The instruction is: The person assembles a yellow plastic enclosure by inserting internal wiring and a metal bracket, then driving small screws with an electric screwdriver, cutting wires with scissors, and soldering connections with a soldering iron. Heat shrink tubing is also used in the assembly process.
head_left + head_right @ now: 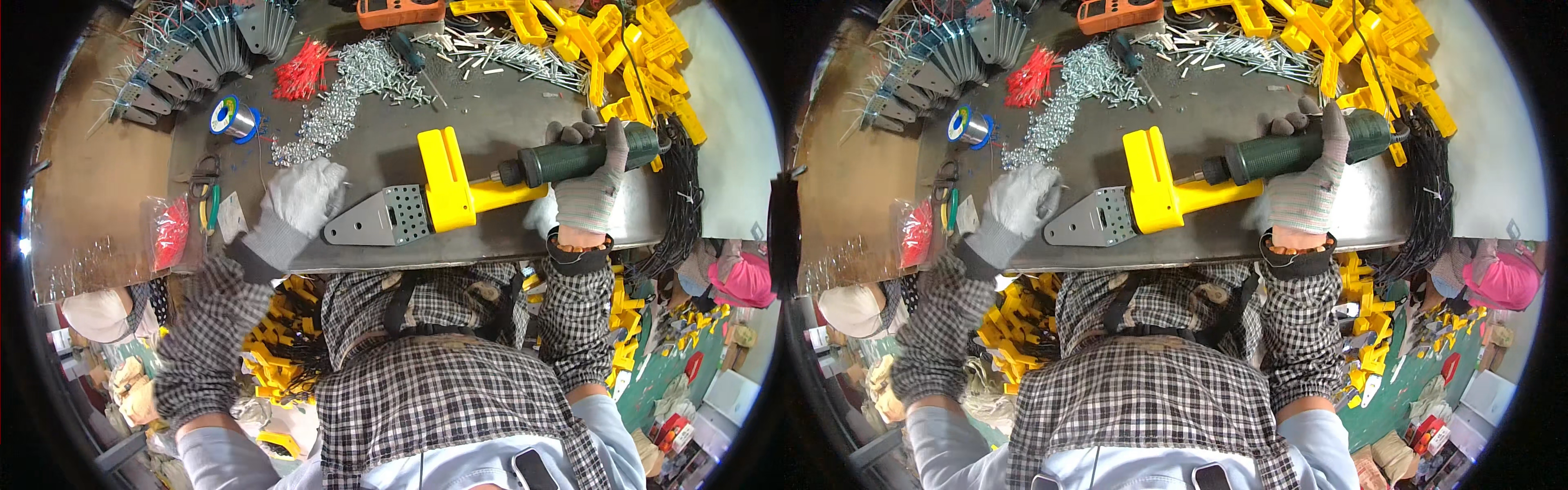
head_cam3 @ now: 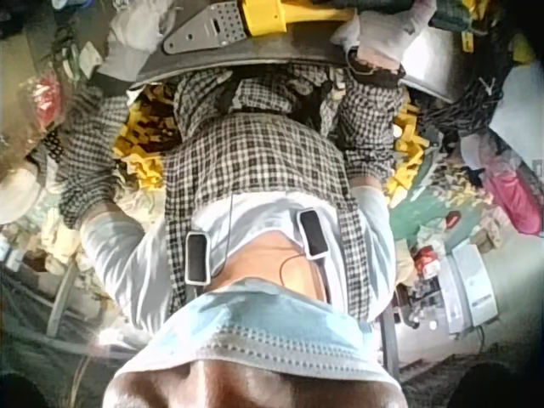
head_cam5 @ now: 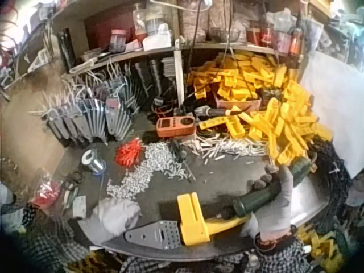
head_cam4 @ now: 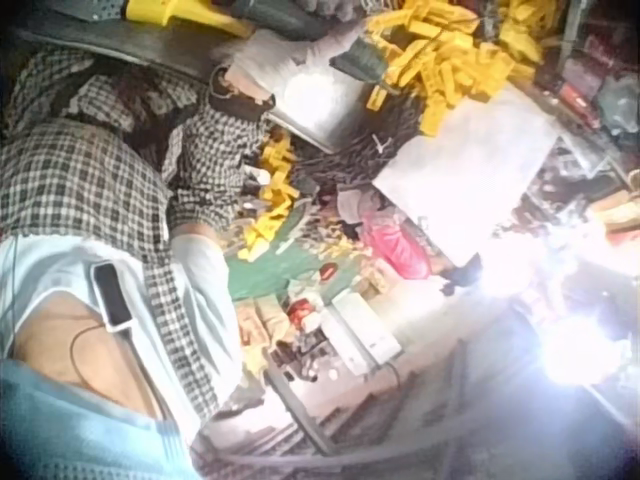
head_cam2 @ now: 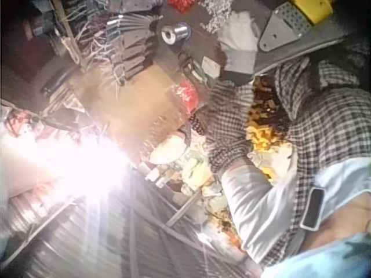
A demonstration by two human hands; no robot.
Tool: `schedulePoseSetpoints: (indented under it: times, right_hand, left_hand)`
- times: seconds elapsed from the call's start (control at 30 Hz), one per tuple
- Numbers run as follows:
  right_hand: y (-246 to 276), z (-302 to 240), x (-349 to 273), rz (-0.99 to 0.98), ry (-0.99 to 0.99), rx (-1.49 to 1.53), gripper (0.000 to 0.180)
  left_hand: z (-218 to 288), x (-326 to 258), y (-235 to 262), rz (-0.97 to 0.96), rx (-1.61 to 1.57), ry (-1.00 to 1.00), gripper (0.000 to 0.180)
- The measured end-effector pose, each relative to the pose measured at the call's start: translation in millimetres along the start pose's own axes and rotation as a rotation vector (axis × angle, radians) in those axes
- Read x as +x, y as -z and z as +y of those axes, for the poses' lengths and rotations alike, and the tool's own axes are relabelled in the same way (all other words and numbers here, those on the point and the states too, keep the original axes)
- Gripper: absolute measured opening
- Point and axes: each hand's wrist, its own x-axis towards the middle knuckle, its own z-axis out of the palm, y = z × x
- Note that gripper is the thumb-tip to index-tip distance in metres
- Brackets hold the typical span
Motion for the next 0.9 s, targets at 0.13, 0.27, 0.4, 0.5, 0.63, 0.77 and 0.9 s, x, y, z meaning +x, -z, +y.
schedulePoseSetpoints:
  times: [0.13,0.27,0.4,0.5,0.63,0.77,0.9]
  right_hand:
    - [3,-1,-2,-0.033,-0.034,0.048,0.033]
    - [8,0,1,-0.050,-0.034,0.045,0.034]
    - [7,-1,0,-0.041,-0.021,0.034,0.034]
    - [4,-1,-1,-0.011,-0.015,0.043,0.033]
    - [2,0,0,0.004,-0.023,0.064,0.033]
    - [-1,0,-1,0.011,-0.028,0.060,0.033]
    - [2,0,-1,0.002,-0.009,0.069,0.033]
  left_hand:
    - [49,-12,-18,0.283,-0.531,0.084,0.019]
    - [31,-13,-16,0.476,-0.367,0.205,0.015]
    - [-13,-11,-7,0.307,-0.374,0.275,0.018]
    - [-18,-8,2,0.128,-0.287,0.173,0.023]
    - [-28,12,-7,0.049,0.263,-0.094,0.009]
    - [-29,22,-9,0.021,0.449,-0.224,0.006]
    - [-5,20,-3,0.036,0.101,-0.132,0.012]
